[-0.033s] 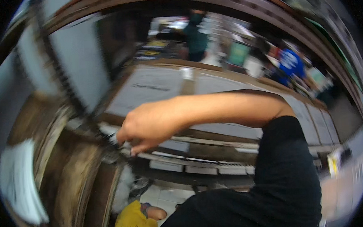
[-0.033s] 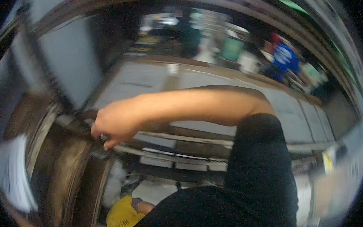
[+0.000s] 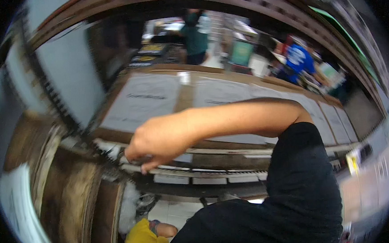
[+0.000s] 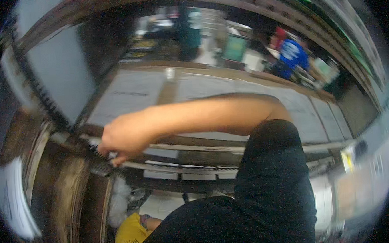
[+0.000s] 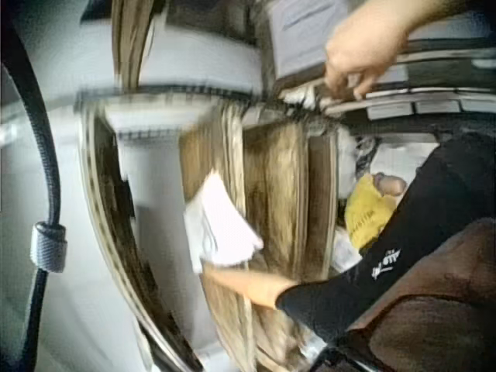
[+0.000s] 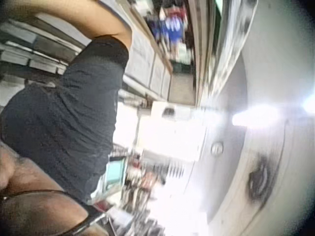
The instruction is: The person takes printed plastic bags from a stack, places them on a table, uses a marker to label them, and then places the finished bags on a shelf.
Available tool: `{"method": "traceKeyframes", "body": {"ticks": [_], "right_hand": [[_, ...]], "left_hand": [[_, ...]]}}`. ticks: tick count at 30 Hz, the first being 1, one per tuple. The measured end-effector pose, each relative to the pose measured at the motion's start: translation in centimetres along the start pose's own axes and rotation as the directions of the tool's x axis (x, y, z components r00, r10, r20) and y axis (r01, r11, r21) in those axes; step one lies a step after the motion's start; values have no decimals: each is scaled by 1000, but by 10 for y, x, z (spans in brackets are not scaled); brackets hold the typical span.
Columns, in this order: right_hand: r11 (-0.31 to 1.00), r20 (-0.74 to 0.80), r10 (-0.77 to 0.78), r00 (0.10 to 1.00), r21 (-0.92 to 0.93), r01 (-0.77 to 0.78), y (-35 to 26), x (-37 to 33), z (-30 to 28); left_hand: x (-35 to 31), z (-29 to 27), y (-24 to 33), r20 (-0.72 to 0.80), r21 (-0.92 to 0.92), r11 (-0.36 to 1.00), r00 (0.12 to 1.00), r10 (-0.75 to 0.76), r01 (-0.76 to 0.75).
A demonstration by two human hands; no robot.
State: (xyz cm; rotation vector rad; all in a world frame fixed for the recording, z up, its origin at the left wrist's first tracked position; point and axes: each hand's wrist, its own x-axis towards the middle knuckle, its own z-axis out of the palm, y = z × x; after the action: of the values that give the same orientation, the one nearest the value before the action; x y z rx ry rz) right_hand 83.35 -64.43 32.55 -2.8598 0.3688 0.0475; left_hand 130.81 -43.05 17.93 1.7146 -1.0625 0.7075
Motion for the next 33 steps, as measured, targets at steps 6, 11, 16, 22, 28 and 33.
{"method": "traceKeyframes", "body": {"ticks": [6,11,16,22,28,33], "right_hand": [[911,-140,277,951,354,-213,-30,-174,70],[823,-299,485,822,474,-314,-48,-252,117],[764,-289,560,777,543,-348,-53,-296,139],[736,-262,606,751,543,-404,-72,-355,139],[716,-306,646,700,560,-416,-93,-440,158],[676,-302,684,664,605,-421,-121,-502,162]], "left_hand": [[-115,84,151,482,-303,952,869,115,42],[-135,125,216,537,-382,924,819,200,25],[-102,137,198,410,-313,949,899,157,-23],[-55,168,251,349,-332,941,918,190,-68],[-66,201,348,758,-374,926,589,282,39],[-78,251,325,616,-346,938,762,199,34]]}}
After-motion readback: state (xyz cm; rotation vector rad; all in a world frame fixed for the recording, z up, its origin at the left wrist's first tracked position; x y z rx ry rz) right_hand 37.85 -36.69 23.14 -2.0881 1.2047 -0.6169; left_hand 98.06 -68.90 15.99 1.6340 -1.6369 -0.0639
